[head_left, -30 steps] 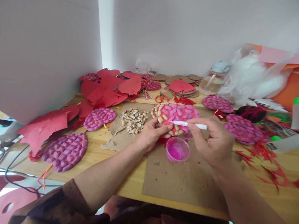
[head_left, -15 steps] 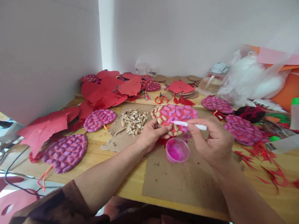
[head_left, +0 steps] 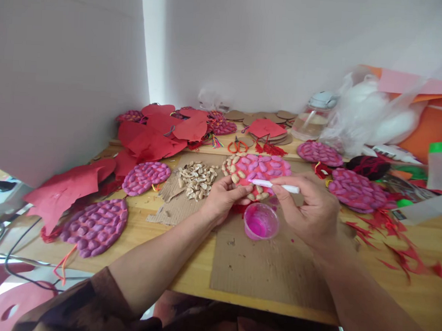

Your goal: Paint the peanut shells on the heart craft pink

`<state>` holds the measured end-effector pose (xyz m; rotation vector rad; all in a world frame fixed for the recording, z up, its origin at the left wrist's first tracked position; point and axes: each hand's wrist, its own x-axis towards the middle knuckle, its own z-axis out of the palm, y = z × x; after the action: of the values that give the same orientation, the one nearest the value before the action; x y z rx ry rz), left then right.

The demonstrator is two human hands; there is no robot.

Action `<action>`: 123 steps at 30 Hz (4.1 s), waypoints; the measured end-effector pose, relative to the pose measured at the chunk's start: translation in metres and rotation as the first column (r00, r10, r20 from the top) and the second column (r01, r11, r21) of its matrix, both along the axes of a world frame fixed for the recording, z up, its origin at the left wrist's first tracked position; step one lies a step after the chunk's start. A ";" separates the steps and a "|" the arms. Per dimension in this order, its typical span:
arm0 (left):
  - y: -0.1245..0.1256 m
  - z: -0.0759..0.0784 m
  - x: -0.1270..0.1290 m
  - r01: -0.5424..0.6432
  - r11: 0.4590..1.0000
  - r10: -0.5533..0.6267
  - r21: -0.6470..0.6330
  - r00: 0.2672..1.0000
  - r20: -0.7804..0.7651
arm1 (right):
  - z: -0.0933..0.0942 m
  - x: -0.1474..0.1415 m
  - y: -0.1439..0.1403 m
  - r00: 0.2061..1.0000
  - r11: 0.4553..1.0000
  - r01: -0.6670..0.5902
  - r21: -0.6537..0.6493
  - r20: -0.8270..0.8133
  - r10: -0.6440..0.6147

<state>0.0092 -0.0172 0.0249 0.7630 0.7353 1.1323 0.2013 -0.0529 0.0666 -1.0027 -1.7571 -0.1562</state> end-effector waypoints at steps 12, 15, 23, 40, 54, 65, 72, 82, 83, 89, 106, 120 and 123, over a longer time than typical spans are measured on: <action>0.001 -0.003 -0.001 -0.008 1.000 0.008 0.004 1.000 -0.002 | 0.001 0.004 0.001 1.000 1.000 0.025 0.014 0.004 -0.025; 0.001 -0.003 -0.001 0.000 1.000 0.000 -0.003 1.000 0.001 | 0.001 0.004 0.000 1.000 1.000 0.015 -0.002 -0.027 -0.015; 0.000 -0.003 0.000 -0.024 0.999 0.025 -0.033 0.999 0.032 | 0.002 0.001 -0.002 0.999 0.999 -0.021 -0.047 -0.030 0.019; -0.001 -0.001 0.001 -0.053 0.997 0.058 -0.061 0.995 0.087 | 0.000 0.000 0.000 1.000 0.999 -0.017 -0.031 -0.022 0.016; 0.003 0.000 0.000 -0.102 0.990 0.110 -0.102 0.991 0.078 | 0.000 0.002 0.000 0.999 0.998 -0.013 -0.057 -0.045 0.010; 0.005 -0.001 -0.004 -0.178 0.984 0.178 0.000 0.984 0.009 | 0.000 0.007 -0.002 0.995 0.997 0.020 -0.070 -0.092 -0.026; 0.009 -0.001 -0.006 -0.266 0.964 0.265 -0.007 0.963 -0.042 | 0.012 0.018 -0.009 0.962 0.975 -0.180 -0.128 -0.229 0.147; 0.005 0.000 -0.004 -0.288 0.948 0.303 0.132 0.947 -0.108 | 0.017 0.006 -0.014 0.879 0.924 -0.252 -0.286 0.332 0.343; 0.005 0.001 -0.004 -0.286 0.949 0.302 0.135 0.946 -0.115 | 0.016 0.004 -0.014 0.870 0.925 -0.246 -0.288 0.355 0.342; 0.004 0.000 -0.004 -0.281 0.946 0.303 0.160 0.942 -0.141 | 0.014 -0.001 -0.016 0.834 0.903 -0.230 -0.362 0.404 0.375; 0.006 -0.001 -0.005 -0.302 0.946 0.312 0.120 0.947 -0.074 | 0.010 -0.001 -0.016 0.853 0.877 -0.272 -0.396 0.324 0.410; 0.005 -0.001 -0.005 -0.284 0.954 0.291 0.091 0.954 -0.072 | 0.007 -0.004 -0.015 0.847 0.857 -0.286 -0.429 0.305 0.435; 0.005 0.000 -0.005 -0.282 0.955 0.289 0.095 0.955 -0.072 | 0.011 0.000 -0.015 0.885 0.894 -0.284 -0.347 0.263 0.384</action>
<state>0.0038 -0.0121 0.0252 0.7955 0.8954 1.4062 0.2009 -0.0678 0.0778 -0.8966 -2.2854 0.1857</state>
